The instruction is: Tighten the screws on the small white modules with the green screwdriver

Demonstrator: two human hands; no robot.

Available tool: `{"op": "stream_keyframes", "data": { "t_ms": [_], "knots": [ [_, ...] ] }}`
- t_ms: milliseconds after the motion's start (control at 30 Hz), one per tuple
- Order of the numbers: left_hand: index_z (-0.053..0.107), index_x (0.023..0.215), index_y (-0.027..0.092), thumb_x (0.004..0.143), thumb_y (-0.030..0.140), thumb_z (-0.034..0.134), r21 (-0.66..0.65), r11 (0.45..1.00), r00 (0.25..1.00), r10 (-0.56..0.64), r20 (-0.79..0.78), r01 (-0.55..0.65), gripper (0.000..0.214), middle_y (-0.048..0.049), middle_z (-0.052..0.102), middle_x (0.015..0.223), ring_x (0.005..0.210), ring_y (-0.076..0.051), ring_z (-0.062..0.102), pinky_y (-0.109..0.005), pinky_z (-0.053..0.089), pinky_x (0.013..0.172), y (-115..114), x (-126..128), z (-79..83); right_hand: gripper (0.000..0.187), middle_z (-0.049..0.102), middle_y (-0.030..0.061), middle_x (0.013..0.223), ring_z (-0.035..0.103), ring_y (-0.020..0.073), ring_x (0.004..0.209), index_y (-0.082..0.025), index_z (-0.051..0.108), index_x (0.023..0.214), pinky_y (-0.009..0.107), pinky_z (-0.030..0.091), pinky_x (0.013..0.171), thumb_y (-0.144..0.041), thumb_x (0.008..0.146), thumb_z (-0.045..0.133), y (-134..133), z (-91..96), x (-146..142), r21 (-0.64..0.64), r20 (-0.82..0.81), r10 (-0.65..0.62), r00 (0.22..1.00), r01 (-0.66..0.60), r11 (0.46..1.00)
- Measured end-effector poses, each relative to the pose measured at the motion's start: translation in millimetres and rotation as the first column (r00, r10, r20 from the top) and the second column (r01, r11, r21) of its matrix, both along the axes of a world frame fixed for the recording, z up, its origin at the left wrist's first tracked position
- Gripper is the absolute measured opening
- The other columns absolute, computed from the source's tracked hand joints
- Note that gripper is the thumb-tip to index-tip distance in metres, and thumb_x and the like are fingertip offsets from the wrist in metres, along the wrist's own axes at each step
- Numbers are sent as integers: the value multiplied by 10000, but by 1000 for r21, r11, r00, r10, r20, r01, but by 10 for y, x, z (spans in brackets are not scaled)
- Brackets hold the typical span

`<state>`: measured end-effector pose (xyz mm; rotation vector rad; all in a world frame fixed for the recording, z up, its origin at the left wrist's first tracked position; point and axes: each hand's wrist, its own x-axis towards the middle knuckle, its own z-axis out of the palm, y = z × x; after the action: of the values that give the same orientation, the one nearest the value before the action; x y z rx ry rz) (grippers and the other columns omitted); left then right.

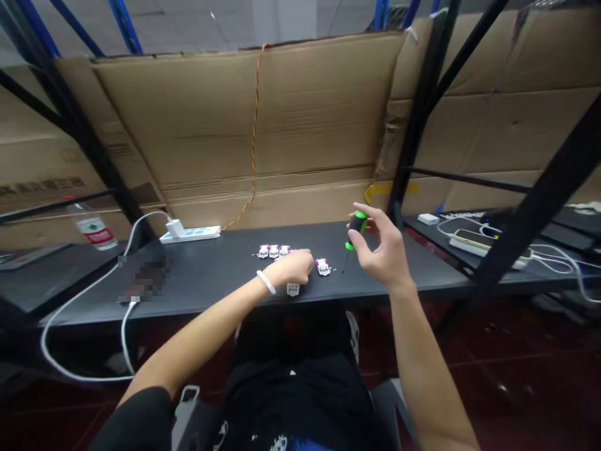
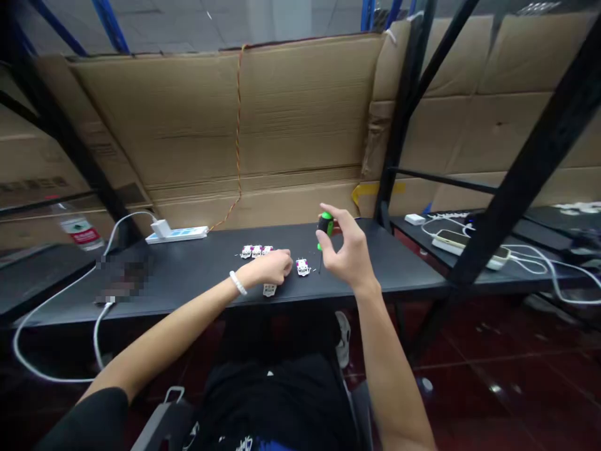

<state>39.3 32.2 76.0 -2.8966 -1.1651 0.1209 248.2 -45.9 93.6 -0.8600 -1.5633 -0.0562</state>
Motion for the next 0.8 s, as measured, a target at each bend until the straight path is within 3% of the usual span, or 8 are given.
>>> {"op": "stream_keyframes", "data": {
  "t_ms": [133,233,333,433,533,800],
  "knots": [
    [788,865,158,749,-4,667,-65,997,993,44,109,-37,233,-90,780,938,885,-231,736,-273,555,757,79,-39,-5,451,750,100,1199,757,271,991,-261,648,1402,476,655,916,-286,953,685,-6,5,0,1,2,-7,1000,7,1000],
    [807,1021,168,742,0,685,-91,995,978,49,201,-32,348,-64,805,987,900,-209,741,-258,551,759,145,-107,19,457,749,103,1207,759,271,1003,-256,647,1407,465,652,910,-278,952,686,-2,0,10,8,-5,-8,1000,8,1000],
    [822,1076,182,815,85,703,-107,989,961,126,244,-102,303,-66,820,1001,896,-206,755,-255,551,753,146,-144,66,465,749,100,1208,758,279,1023,-257,648,1410,466,644,918,-269,947,692,3,-6,18,15,-5,-4,1000,4,1000],
    [847,987,196,854,225,778,-96,977,966,204,162,-190,153,-81,826,943,899,-233,773,-277,568,796,76,-111,83,471,747,96,1208,755,277,1008,-260,647,1416,472,643,923,-270,947,692,7,-9,22,16,-7,-5,1000,5,1000],
    [847,965,188,845,297,826,-33,968,967,249,57,-247,164,-120,830,979,978,-283,786,-318,592,855,-4,-34,53,469,746,95,1217,755,276,1008,-266,644,1420,478,642,932,-280,953,689,10,-11,22,9,-6,-4,1000,4,1000],
    [821,977,120,872,97,677,33,963,962,267,50,-269,180,-200,816,1020,1022,-325,792,-387,610,914,-50,58,-36,455,748,97,1204,757,281,1006,-267,646,1411,483,645,921,-288,958,682,-1,4,19,19,5,-10,1000,10,1000]
  ]
}}
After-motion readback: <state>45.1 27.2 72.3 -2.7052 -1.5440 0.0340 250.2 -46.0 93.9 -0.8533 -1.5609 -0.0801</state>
